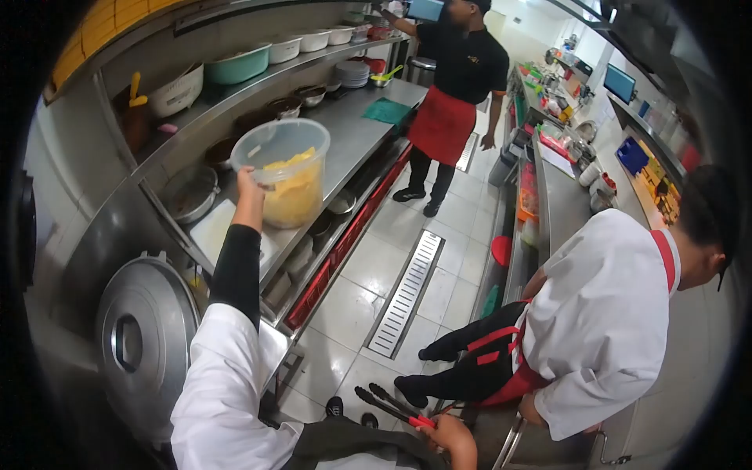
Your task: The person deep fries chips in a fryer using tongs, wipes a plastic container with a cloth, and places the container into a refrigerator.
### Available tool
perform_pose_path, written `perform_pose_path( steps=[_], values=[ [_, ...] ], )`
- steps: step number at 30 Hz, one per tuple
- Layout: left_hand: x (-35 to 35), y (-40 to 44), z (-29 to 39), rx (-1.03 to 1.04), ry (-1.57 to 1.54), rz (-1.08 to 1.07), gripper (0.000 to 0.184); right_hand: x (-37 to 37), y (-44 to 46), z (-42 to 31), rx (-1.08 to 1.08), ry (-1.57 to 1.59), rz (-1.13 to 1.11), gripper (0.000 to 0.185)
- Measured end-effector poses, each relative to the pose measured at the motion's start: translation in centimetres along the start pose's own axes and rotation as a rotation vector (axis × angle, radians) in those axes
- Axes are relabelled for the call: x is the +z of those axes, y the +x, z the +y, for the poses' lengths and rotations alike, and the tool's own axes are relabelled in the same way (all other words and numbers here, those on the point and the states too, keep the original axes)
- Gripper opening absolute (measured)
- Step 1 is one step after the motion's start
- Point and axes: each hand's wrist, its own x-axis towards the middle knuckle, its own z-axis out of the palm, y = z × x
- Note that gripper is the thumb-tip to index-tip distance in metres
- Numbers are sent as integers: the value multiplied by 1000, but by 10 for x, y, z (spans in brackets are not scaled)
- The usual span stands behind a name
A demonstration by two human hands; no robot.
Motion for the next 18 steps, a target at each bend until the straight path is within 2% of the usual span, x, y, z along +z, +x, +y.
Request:
perform_pose_path(
  steps=[1, 2, 4, 6, 8, 9, 10, 11, 12, 13, 14, 15, 16, 17, 18],
  values=[
    [-7, 15, -9, -31, -6, -32, 38, 5, 7, 18, -44, 17, 27, 42],
    [-12, 21, -17, 121, -3, -50, 28, 6, 13, 31, -92, 32, 56, 42],
    [-26, 16, -25, 438, 2, -76, 10, 4, 19, 44, -95, 111, -26, 43],
    [-47, -12, -20, 400, -54, -231, 19, -8, 22, 32, -100, 126, -73, 43],
    [-82, -76, -26, 222, -92, -295, 37, -23, 8, 7, -113, 84, -124, 42],
    [-112, -119, -31, 152, -82, -332, 46, -24, 9, 5, -147, 75, -130, 41],
    [-143, -178, -33, 172, 18, -413, 55, -26, 12, 4, -187, 52, -148, 40],
    [-205, -203, -46, 140, 109, -623, 50, -27, 20, 2, -234, 20, -176, 39],
    [-230, -279, -29, 109, 80, -580, 47, -25, 39, 14, -394, 9, -169, 39],
    [-278, -326, -26, 99, 164, -611, 44, -30, 19, -14, -297, 49, -211, 41],
    [-329, -367, -27, 5, 311, -414, 39, -25, 61, 12, -517, -164, -120, 39],
    [-382, -402, -27, -30, 363, -366, 32, -36, 33, -25, -599, -220, -145, 36],
    [-415, -449, -9, -84, 345, -208, 29, -37, 18, -45, -554, -170, -260, 37],
    [-450, -483, 9, -98, 373, -114, 28, -31, 46, -35, -900, -238, -141, 34],
    [-480, -517, 28, -120, 397, -32, 27, -36, 31, -62, -828, -317, -250, 36]
  ],
)
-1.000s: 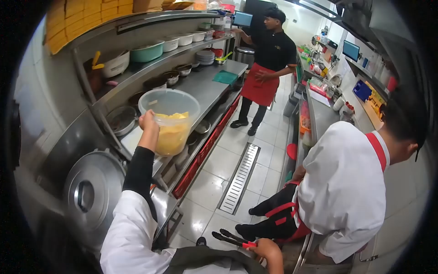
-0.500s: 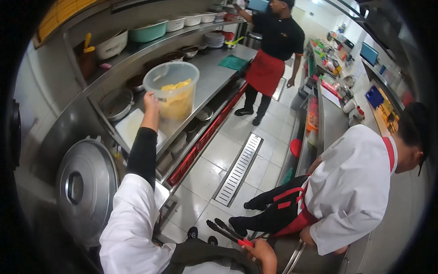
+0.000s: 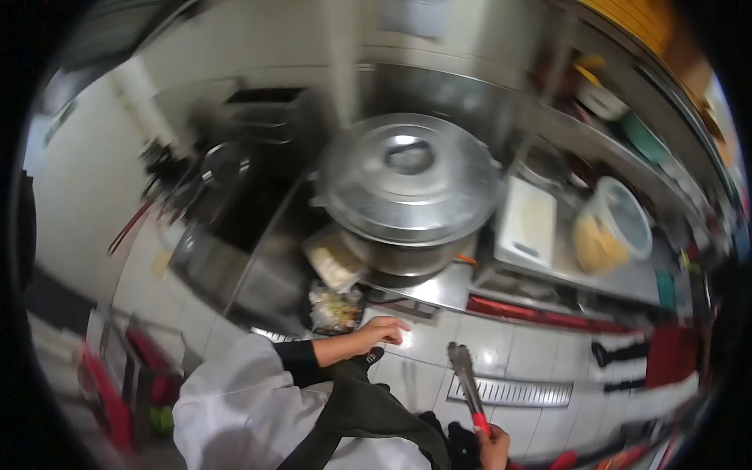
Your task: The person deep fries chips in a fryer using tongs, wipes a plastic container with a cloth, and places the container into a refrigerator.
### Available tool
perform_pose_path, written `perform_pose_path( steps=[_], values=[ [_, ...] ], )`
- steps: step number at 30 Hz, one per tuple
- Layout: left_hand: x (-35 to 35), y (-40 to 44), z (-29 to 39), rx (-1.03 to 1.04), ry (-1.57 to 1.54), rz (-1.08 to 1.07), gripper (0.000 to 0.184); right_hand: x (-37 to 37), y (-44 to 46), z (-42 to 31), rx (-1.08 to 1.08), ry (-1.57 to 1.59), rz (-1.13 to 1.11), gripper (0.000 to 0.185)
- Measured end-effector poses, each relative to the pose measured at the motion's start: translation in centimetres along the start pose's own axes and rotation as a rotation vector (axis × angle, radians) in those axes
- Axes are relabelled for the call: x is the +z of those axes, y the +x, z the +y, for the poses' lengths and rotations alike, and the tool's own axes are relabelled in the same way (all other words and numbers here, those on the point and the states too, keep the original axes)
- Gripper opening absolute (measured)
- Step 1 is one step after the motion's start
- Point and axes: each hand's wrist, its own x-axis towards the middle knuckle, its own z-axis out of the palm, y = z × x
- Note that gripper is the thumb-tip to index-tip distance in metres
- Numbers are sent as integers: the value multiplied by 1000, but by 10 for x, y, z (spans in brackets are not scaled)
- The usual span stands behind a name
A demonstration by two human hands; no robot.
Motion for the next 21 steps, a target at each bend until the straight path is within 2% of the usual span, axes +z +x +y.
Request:
perform_pose_path(
  steps=[1, 3, 4, 6, 8, 10, 11, 12, 13, 14, 16, 18, 21],
  values=[
    [-23, -38, 17, 28, 41, 72, 26, -3, 9, -10, 62, 20, -30, 38],
    [-65, -86, 44, 88, 45, 126, 26, -5, 23, -51, -271, 69, -11, 37],
    [-83, -105, 54, 169, 15, 136, 26, -9, 32, -72, -173, 5, -113, 43],
    [-99, -147, 85, 287, -50, 228, 25, 16, 53, -115, -317, 107, -141, 36],
    [-115, -195, 111, 390, -93, 59, 23, 55, 49, -182, -482, 154, -188, 31],
    [-126, -236, 133, 397, -90, -47, 21, 107, 46, -267, -681, 94, -264, 30],
    [-141, -253, 130, 360, -29, -32, 21, 138, 49, -299, -782, 39, -305, 32],
    [-161, -273, 127, 323, 36, -21, 21, 176, 38, -338, -799, 117, -330, 35],
    [-183, -293, 128, 292, 107, -14, 21, 215, 30, -372, -896, 129, -308, 37],
    [-198, -318, 134, 305, 151, 5, 23, 246, 23, -409, -907, -85, -312, 36],
    [-249, -362, 131, 289, 156, 31, 25, 317, 8, -474, -1237, -251, -140, 33],
    [-297, -402, 131, 298, 122, 70, 23, 392, 5, -530, -1281, -262, -139, 30],
    [-357, -448, 133, 325, 61, 134, 17, 498, 4, -611, -1307, -484, -40, 27]
  ],
)
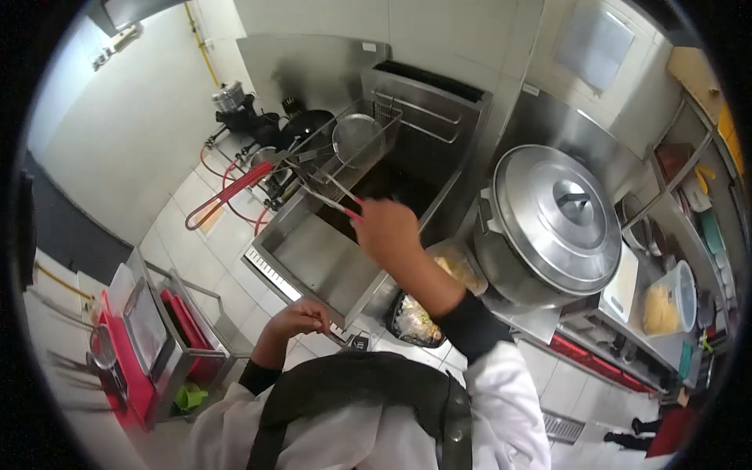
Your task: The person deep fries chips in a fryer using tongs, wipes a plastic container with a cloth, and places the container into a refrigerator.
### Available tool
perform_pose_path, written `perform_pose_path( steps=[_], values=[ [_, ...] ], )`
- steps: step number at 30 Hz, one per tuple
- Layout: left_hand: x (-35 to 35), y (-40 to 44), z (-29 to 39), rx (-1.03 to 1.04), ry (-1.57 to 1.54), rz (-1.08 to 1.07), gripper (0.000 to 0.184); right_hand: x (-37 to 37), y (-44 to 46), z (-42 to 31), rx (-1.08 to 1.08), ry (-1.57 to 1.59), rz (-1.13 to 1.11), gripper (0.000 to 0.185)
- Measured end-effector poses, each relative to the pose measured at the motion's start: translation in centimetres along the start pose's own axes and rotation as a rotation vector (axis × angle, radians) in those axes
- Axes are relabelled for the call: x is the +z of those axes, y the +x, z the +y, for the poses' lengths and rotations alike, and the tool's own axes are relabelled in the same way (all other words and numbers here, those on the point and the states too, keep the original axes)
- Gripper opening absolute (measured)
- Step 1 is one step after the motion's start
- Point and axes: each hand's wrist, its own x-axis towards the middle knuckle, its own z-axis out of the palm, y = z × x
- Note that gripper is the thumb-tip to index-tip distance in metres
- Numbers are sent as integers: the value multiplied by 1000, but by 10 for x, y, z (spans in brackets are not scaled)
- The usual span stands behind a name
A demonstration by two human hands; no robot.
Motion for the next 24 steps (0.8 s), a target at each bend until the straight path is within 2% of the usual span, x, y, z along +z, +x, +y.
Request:
perform_pose_path(
  steps=[5, 8, 10, 11, 13, 16, 18, 20, 22, 24],
  values=[
    [-87, -18, -4, -18, -19, -22, 14, 91, 124, -31, -52, -249, -218, 29],
    [-108, -4, 8, -113, 64, -146, 16, 101, 130, -30, -66, -139, -79, 35],
    [-109, 11, 18, -214, 127, -295, 17, 78, 106, -29, -32, -11, 129, 36],
    [-107, 18, 16, -256, 170, -327, 18, 65, 87, -23, -16, 39, 236, 37],
    [-99, 40, 11, -331, 262, -409, 19, 49, 40, 6, 200, 239, 313, 37],
    [-81, 81, -8, -227, 359, -483, 21, 53, -61, 77, 466, 350, 501, 33],
    [-53, 116, -8, -142, 544, -543, 25, 71, -157, 119, 730, 251, 435, 27],
    [-15, 152, -16, -68, 625, -553, 27, 94, -253, 139, 1080, 200, 240, 25],
    [18, 199, -64, -94, 594, -600, 30, 110, -324, 134, 1067, 143, 170, 24],
    [52, 252, -103, -265, 565, -632, 33, 137, -381, 131, 1162, 283, 106, 24]
  ],
)
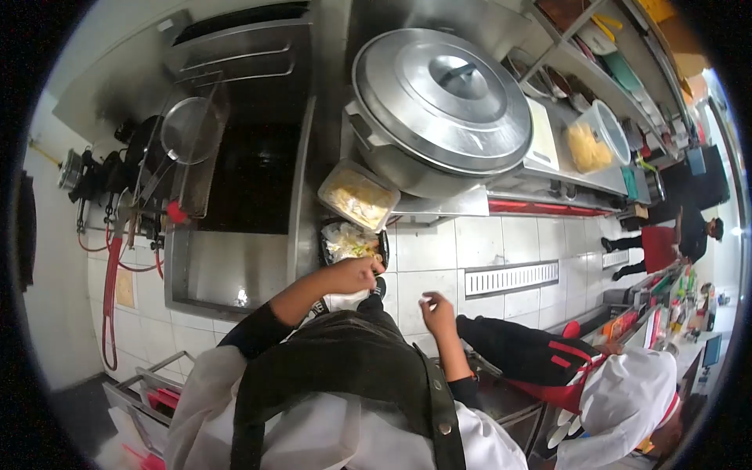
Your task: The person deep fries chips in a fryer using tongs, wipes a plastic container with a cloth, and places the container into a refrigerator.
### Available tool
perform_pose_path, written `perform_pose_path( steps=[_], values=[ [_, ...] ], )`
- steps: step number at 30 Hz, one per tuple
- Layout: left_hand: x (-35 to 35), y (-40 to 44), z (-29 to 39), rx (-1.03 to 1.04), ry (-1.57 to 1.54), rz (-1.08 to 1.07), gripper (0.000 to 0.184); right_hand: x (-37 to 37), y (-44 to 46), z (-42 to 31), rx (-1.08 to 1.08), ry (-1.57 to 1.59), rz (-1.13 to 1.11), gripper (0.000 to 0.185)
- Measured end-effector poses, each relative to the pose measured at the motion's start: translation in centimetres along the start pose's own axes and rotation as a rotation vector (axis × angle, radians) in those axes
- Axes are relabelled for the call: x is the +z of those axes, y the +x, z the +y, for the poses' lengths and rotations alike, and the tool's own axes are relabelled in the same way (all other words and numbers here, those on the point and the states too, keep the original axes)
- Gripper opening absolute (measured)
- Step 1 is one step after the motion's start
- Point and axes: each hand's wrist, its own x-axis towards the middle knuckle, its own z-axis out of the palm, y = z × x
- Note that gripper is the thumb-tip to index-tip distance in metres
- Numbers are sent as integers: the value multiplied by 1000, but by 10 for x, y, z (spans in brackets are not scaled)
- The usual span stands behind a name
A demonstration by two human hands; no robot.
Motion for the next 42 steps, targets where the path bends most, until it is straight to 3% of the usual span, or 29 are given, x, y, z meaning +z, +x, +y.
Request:
perform_pose_path(
  steps=[2, 4, 6, 7, 8, 9, 11, 13, 16, 19, 22, 25, 27, 29, 32, 37, 40, 42],
  values=[
    [9, 86, -55, -81, 56, 112, 36, 5, -14, 13, 109, 65, -103, 26],
    [7, 175, -152, -156, 109, 248, 39, 6, -15, 16, 158, 125, -153, 27],
    [-17, 208, -154, -318, 255, 315, 33, -2, -6, 15, 193, 153, -218, 30],
    [-22, 205, -142, -360, 157, 555, 35, -8, -1, 23, 213, 201, -241, 29],
    [-36, 227, -177, -336, 361, 635, 34, -12, 4, 31, 232, 249, -264, 29],
    [-53, 247, -212, -356, 361, 731, 36, -18, 10, 39, 248, 213, -256, 29],
    [-82, 260, -222, -454, 462, 963, 32, -33, 20, 58, 283, 138, -237, 28],
    [-116, 272, -253, -499, 331, 1074, 35, -46, 27, 78, 334, 123, -219, 27],
    [-150, 292, -290, -642, 579, 1125, 37, -53, 31, 110, 391, 118, -205, 27],
    [-161, 313, -332, -563, 739, 1194, 38, -50, 30, 144, 366, 72, -236, 26],
    [-170, 313, -330, -363, 1116, 1175, 27, -59, 38, 147, 386, 96, -255, 25],
    [-175, 313, -319, -53, 1072, 1354, 25, -63, 55, 148, 356, 89, -251, 25],
    [-172, 312, -317, -188, 1319, 1250, 22, -68, 67, 141, 413, 97, -255, 23],
    [-167, 309, -302, -220, 1282, 1203, 20, -65, 70, 148, 379, 122, -219, 23],
    [-169, 308, -303, -139, 994, 1195, 19, -60, 73, 155, 352, 117, -212, 21],
    [-179, 301, -304, 34, 1245, 1022, 18, -58, 74, 148, 390, 73, -262, 21],
    [-186, 301, -302, -90, 1291, 901, 19, -54, 71, 145, 368, 85, -240, 19],
    [-188, 299, -297, -44, 1257, 852, 19, -49, 68, 150, 333, 103, -215, 18]
  ],
)
